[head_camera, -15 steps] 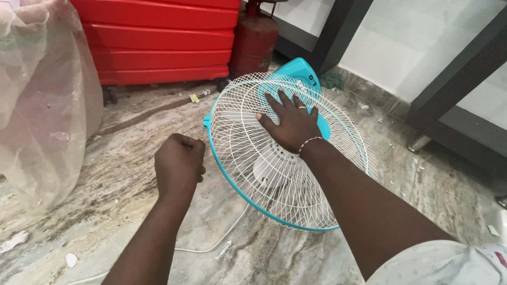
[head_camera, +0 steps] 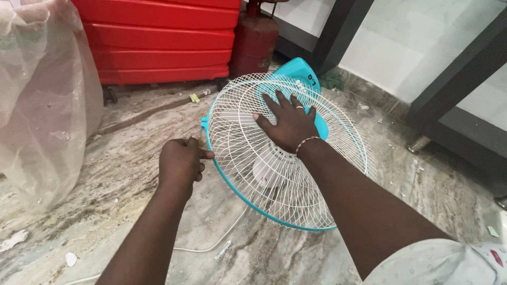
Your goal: The person disassembles a table fan by first removing the front grille using a screwdriver, then detaching the central hub cap, and finally unscrewing the fan blade from the motor shaft. The components are placed on the floor.
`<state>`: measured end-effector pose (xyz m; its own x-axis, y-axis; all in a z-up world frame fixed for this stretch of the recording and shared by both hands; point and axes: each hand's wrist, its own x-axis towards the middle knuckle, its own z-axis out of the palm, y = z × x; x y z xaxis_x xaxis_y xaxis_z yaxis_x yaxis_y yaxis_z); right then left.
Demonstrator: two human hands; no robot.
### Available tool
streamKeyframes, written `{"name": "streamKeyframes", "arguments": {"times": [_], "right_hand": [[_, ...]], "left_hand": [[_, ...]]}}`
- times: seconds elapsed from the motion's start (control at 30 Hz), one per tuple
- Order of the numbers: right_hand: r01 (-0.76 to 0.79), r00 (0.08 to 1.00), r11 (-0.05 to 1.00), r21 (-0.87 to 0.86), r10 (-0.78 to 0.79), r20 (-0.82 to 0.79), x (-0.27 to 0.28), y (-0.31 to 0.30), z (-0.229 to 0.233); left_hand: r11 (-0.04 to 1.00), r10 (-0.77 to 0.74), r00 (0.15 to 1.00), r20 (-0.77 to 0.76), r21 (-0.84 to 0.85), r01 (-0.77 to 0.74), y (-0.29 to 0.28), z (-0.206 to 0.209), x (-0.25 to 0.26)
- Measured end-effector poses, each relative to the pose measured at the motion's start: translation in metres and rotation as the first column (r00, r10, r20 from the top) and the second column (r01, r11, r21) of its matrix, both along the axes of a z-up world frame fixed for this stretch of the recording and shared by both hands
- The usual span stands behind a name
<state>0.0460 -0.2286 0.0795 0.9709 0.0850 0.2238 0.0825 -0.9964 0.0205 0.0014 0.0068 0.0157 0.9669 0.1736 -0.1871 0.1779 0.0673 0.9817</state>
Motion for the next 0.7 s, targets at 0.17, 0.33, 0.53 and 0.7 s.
{"name": "streamKeyframes", "arguments": {"times": [0.17,0.33,0.53,0.7], "right_hand": [[-0.001,1.000,1.000,0.007,0.001,0.000,0.000,0.000,0.001],[-0.003,1.000,1.000,0.015,0.003,0.007,0.000,-0.001,0.000],[-0.009,1.000,1.000,0.014,0.008,0.016,0.000,0.001,-0.002],[0.005,1.000,1.000,0.026,-0.005,-0.003,-0.001,-0.002,0.001]], "left_hand": [[0.867,0.173,0.948,0.268,0.416,-0.275,-0.004,-0.011,0.000],[0.792,0.127,0.893,0.431,0.498,-0.353,-0.001,-0.008,-0.008],[0.904,0.040,0.997,0.064,0.423,-0.063,-0.001,0.010,-0.015],[0.988,-0.015,0.998,0.065,0.156,0.004,0.003,0.013,-0.003]]}}
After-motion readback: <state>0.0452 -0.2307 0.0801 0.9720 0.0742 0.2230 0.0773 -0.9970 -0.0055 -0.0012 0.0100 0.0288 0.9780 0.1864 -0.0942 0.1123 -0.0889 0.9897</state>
